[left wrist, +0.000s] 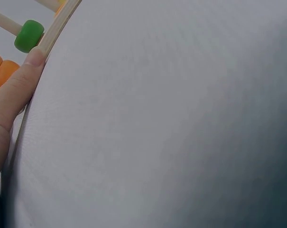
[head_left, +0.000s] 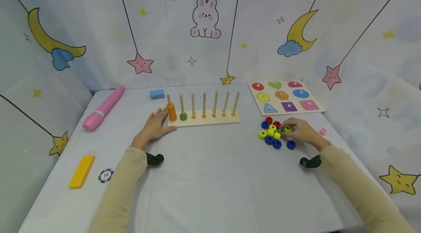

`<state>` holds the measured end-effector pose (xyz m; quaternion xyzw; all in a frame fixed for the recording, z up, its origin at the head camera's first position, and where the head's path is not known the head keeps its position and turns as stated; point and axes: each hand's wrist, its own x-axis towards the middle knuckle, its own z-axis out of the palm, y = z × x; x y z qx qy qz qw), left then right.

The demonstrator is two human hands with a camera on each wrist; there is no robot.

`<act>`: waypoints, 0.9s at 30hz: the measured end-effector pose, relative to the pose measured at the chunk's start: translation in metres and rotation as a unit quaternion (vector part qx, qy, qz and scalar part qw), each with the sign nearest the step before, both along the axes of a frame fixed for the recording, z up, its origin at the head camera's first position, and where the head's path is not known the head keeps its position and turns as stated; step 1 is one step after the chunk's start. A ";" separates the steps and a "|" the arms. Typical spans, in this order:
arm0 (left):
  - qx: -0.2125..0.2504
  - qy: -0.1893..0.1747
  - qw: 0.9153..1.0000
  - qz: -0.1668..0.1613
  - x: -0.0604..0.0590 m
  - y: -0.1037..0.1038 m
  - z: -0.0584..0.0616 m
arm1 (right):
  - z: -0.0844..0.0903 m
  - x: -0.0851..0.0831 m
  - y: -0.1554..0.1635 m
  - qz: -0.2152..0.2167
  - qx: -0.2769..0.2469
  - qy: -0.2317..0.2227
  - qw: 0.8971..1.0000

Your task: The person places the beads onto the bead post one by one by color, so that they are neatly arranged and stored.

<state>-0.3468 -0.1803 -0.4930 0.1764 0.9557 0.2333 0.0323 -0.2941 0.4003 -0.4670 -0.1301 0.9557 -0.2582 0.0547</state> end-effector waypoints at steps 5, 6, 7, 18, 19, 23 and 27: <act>-0.003 -0.006 1.000 0.000 0.000 0.001 -0.002 | 0.009 0.003 0.000 -0.006 -0.015 0.001 1.000; -0.003 -0.007 1.000 0.000 0.000 0.001 -0.002 | 0.011 0.003 0.000 -0.006 -0.024 0.005 1.000; -0.003 -0.008 1.000 0.000 0.000 0.001 -0.002 | 0.013 0.002 -0.001 -0.004 -0.035 0.011 0.999; 0.002 -0.002 1.000 0.004 0.001 0.002 -0.001 | 0.064 -0.041 -0.061 0.013 -0.100 0.070 0.992; 0.003 -0.002 1.000 0.003 0.001 0.002 -0.001 | 0.070 -0.045 -0.070 0.013 -0.101 0.077 0.992; 0.004 -0.001 1.000 0.001 0.001 0.001 -0.002 | 0.089 -0.058 -0.108 0.014 -0.125 0.106 0.986; 0.005 0.001 1.000 0.004 0.000 0.000 -0.002 | 0.104 -0.068 -0.146 0.015 -0.163 0.134 0.977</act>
